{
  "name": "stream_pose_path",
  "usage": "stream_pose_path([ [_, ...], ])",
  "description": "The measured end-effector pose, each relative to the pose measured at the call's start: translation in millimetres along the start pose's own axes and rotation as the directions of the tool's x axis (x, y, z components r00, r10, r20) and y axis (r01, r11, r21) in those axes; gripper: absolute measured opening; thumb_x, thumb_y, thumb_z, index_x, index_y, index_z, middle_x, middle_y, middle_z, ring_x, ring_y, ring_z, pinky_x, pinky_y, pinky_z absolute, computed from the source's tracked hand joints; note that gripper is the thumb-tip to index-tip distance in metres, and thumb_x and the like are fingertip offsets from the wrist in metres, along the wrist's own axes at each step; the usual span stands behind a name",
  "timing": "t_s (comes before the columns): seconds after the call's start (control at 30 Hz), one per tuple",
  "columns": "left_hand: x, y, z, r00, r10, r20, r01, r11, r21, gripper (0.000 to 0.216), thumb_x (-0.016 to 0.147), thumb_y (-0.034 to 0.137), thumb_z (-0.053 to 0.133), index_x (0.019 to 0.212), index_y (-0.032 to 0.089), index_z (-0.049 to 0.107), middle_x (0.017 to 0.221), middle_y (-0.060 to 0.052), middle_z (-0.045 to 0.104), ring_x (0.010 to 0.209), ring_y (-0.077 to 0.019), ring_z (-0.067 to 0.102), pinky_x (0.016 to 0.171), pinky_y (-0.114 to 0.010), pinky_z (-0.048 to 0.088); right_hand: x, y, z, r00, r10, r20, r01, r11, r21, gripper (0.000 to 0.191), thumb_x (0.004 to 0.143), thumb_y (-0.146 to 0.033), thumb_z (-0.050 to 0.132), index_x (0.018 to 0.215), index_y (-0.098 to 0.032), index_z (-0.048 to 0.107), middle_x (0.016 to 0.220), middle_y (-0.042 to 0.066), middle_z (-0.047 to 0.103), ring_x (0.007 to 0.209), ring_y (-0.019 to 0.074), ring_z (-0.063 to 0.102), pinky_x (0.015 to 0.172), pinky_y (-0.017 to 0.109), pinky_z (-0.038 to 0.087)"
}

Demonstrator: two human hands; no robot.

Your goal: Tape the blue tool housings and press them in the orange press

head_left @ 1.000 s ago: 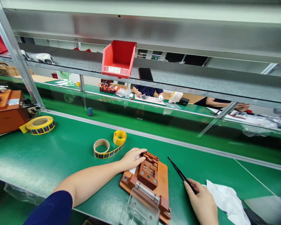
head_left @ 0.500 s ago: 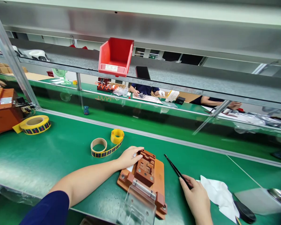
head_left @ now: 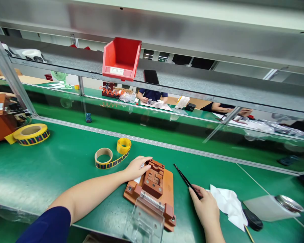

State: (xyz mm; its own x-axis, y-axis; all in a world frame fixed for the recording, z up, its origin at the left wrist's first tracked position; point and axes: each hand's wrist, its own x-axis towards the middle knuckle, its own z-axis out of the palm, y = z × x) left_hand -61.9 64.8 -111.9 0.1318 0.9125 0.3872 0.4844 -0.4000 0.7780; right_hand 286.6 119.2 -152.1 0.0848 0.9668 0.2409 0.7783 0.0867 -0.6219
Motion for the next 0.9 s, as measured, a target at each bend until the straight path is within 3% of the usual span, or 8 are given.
stream_pose_path([
  [0.9, 0.6, -2.9, 0.6, 1.0, 0.014, 0.01, -0.014, 1.0, 0.013, 0.048, 0.097, 0.039, 0.052, 0.143, 0.023, 0.055, 0.136, -0.009, 0.063, 0.127, -0.0239, 0.055, 0.114, -0.042, 0.042, -2.0, -0.6, -0.8, 1.0, -0.024, -0.004, 0.024, 1.0, 0.01, 0.062, 0.074, -0.067, 0.051, 0.101, -0.017, 0.075, 0.093, 0.015, 0.071, 0.094, 0.0352, 0.067, 0.091, 0.051, 0.05],
])
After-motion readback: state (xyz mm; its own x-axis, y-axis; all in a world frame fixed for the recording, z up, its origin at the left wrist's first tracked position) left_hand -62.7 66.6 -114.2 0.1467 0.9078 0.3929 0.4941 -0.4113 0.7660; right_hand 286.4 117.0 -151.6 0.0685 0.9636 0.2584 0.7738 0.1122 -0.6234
